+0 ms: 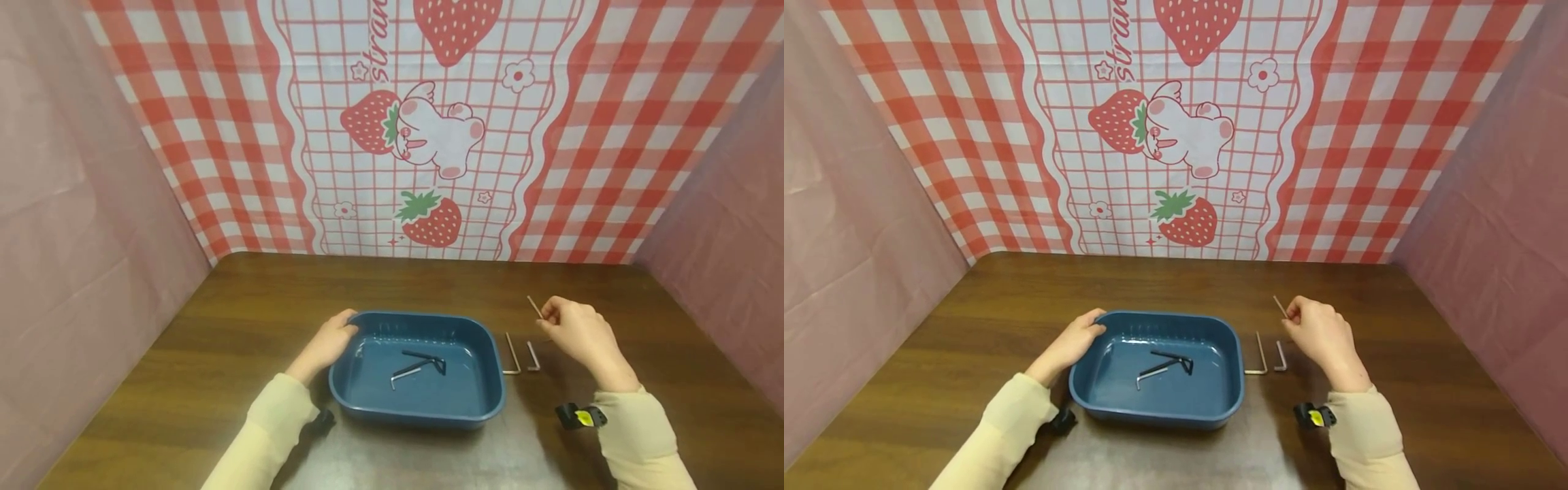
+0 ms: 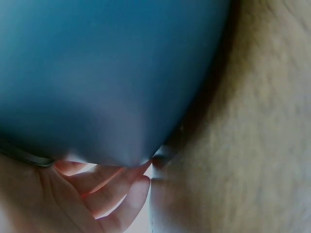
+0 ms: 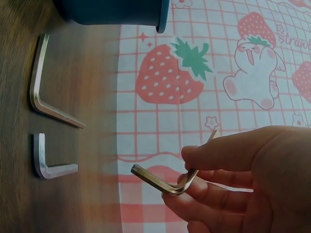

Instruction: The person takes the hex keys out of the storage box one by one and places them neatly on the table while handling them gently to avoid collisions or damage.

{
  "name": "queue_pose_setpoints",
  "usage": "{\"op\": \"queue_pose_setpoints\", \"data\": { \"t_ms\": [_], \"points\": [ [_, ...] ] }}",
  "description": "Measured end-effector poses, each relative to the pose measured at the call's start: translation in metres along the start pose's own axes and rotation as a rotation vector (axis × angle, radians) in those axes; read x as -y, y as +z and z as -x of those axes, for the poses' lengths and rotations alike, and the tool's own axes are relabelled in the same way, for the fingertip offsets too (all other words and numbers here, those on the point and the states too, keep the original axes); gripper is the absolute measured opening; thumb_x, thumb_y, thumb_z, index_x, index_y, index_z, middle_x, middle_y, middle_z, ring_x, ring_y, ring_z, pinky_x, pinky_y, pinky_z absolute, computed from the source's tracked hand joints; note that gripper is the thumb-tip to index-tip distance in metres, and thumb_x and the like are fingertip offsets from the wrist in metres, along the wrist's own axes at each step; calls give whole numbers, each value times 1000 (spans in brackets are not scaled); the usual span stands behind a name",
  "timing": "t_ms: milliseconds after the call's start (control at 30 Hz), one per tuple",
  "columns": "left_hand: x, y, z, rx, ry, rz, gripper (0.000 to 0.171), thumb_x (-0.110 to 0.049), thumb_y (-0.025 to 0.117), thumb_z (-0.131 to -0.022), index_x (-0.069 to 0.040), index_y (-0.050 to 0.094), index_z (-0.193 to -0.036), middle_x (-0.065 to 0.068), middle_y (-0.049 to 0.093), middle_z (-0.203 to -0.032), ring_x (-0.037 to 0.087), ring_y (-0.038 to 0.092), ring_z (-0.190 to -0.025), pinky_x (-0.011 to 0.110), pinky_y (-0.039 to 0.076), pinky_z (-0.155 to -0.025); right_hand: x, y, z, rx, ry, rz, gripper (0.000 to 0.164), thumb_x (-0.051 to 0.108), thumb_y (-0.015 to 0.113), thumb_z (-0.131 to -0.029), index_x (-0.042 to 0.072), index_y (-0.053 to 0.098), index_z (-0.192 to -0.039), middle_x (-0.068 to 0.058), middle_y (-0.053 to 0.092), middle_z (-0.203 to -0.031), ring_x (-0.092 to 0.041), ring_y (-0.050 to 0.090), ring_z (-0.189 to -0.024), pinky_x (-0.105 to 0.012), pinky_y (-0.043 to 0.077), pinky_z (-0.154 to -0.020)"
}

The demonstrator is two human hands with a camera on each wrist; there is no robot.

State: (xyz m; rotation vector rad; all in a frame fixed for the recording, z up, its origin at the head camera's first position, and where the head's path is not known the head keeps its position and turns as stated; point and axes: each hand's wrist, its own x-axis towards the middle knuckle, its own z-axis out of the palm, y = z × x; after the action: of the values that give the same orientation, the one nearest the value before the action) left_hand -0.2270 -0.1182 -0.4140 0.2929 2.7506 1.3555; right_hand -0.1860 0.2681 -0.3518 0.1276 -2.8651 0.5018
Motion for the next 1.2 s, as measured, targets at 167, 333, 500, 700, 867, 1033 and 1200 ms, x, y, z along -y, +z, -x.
{"op": "queue_pose_setpoints", "data": {
  "t_ms": [167,333,500,700,867,1033,1200],
  "points": [
    [-1,-1,0,-3,-1,-12,26,-11,42,-88,-5,58,-108,9,63,-104,21,57,-92,43,44,-84,-2,-2,1,31,23,12,14,23,63,-80,10,60,-82,0,57,-67,-18,52,-59,-33,35,-46],
    [-1,1,0,-4,3,-1,26,-11,42,-88,-5,59,-107,9,64,-103,22,57,-92,43,44,-84,-5,-3,1,52,33,14,14,21,63,-80,8,61,-85,-2,58,-69,-20,53,-60,-34,37,-47],
    [-1,1,1,1,5,-8,26,-11,42,-88,-6,58,-107,9,64,-102,21,57,-91,42,44,-82,-8,-3,2,79,38,19,15,17,63,-79,5,61,-87,-5,61,-72,-23,56,-62,-39,40,-47],
    [0,0,0,0,11,-10,27,-11,42,-88,-4,57,-109,10,63,-104,24,57,-95,45,43,-86,-12,0,2,131,47,36,16,17,63,-79,4,60,-88,-6,58,-71,-26,54,-62,-42,40,-50],
    [0,1,-1,2,4,-4,27,-11,42,-88,-5,57,-109,10,63,-103,23,57,-93,44,43,-85,-15,2,2,176,66,45,16,17,63,-79,4,58,-86,-6,55,-69,-26,51,-62,-41,39,-50],
    [-1,1,-1,6,4,-2,28,-11,42,-89,-4,57,-111,11,63,-106,24,57,-96,45,43,-87,-16,3,1,232,93,46,17,16,63,-79,2,58,-88,-7,55,-71,-27,53,-65,-42,40,-52],
    [-1,1,-2,6,-3,-8,27,-11,42,-89,-4,57,-110,11,63,-105,24,57,-97,46,42,-87,-17,6,0,295,85,23,18,14,64,-78,2,58,-89,-6,54,-70,-22,51,-64,-37,39,-52]
  ]
}}
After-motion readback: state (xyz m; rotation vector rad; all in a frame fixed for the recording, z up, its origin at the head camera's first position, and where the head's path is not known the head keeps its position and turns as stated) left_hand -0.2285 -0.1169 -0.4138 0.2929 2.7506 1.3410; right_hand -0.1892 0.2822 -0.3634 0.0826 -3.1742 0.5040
